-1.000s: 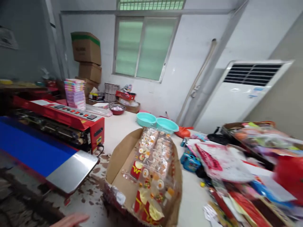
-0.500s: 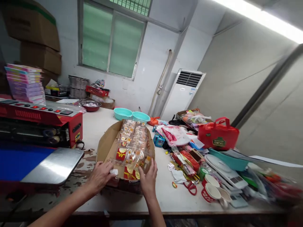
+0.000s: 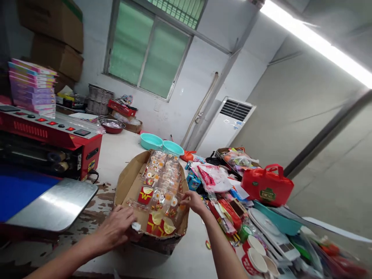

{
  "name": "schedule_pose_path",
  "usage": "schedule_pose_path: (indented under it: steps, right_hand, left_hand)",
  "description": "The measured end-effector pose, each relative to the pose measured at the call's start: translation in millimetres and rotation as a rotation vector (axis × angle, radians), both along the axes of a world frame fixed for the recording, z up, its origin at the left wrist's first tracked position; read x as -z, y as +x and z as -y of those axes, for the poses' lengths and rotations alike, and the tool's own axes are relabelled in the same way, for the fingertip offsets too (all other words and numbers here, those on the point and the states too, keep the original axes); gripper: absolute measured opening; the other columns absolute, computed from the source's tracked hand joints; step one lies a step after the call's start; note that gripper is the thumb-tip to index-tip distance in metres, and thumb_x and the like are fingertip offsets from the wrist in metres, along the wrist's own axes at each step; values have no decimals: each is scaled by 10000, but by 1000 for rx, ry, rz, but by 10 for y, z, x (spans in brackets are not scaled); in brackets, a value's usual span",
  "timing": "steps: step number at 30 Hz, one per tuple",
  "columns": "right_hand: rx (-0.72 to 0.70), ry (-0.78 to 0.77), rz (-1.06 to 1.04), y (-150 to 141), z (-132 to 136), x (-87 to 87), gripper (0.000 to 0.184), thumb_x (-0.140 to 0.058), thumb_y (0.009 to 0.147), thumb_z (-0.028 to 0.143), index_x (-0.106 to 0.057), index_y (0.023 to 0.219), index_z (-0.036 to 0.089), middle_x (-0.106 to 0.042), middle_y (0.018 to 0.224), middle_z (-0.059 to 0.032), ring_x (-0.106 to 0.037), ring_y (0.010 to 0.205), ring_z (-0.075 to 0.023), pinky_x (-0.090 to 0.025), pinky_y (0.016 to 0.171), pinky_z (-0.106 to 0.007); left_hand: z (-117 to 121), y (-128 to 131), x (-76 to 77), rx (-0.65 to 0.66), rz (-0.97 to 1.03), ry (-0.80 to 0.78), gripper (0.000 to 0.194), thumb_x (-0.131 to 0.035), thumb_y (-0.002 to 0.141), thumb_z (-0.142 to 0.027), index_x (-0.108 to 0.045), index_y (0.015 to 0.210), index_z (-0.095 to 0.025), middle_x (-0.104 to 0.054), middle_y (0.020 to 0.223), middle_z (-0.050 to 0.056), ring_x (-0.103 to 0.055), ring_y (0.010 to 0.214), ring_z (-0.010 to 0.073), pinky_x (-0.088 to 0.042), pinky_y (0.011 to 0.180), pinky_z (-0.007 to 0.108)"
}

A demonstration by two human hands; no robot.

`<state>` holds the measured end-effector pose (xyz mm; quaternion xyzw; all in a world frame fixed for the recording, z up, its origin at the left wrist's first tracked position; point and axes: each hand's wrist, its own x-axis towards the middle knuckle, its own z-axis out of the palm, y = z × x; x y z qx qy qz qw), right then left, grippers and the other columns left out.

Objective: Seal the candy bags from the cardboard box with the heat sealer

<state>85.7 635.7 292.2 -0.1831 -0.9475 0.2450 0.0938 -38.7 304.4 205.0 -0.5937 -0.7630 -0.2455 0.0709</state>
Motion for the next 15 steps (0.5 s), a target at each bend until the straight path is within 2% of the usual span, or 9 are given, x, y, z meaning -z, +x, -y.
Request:
schedule_pose_path:
  steps: [3,6,10,12,15]
  right_hand:
    - [-83,-36,3,-38,13,-75,406,-636,669,549,-595,619,148,-664,872,-85,-597,868,-237,-439,840,-360]
    - [-160,-76,2,-118,57,-247,441,-612,703,592,-605,659,153,-638,1040,-113,-573,999,-242,-425,903,-369]
    - [-187,-117,-61,-185,147,-539,427,-658,699,581,-636,654,157,-492,1322,-136,-417,1253,-277,-333,1029,-410]
    - [-157,-166,-96,-149,162,-696,396,-687,695,551,-650,662,158,-515,1302,-140,-393,1278,-285,-321,1038,-425]
    - [-79,-220,-191,-17,102,-972,357,-703,701,511,-664,683,157,-632,1112,-138,-492,1186,-285,-403,953,-414]
  left_hand:
    - [-78,43,50,-40,-47,70,210,-611,807,-388,-553,840,-190,-596,883,15,-515,864,195,-240,769,354]
    - [-117,83,39,-24,-39,120,140,-582,829,-310,-530,794,-185,-594,814,-1,-505,815,174,-224,746,340]
    - [-210,199,59,5,-38,181,77,-552,837,-222,-522,776,-186,-584,768,-11,-485,765,159,-219,737,333]
    - [-285,278,106,19,-36,201,55,-541,831,-172,-524,783,-192,-579,761,-11,-476,755,162,-221,743,337]
    - [-369,356,170,19,-35,225,65,-545,843,-190,-521,783,-195,-572,757,-9,-465,744,172,-227,762,345]
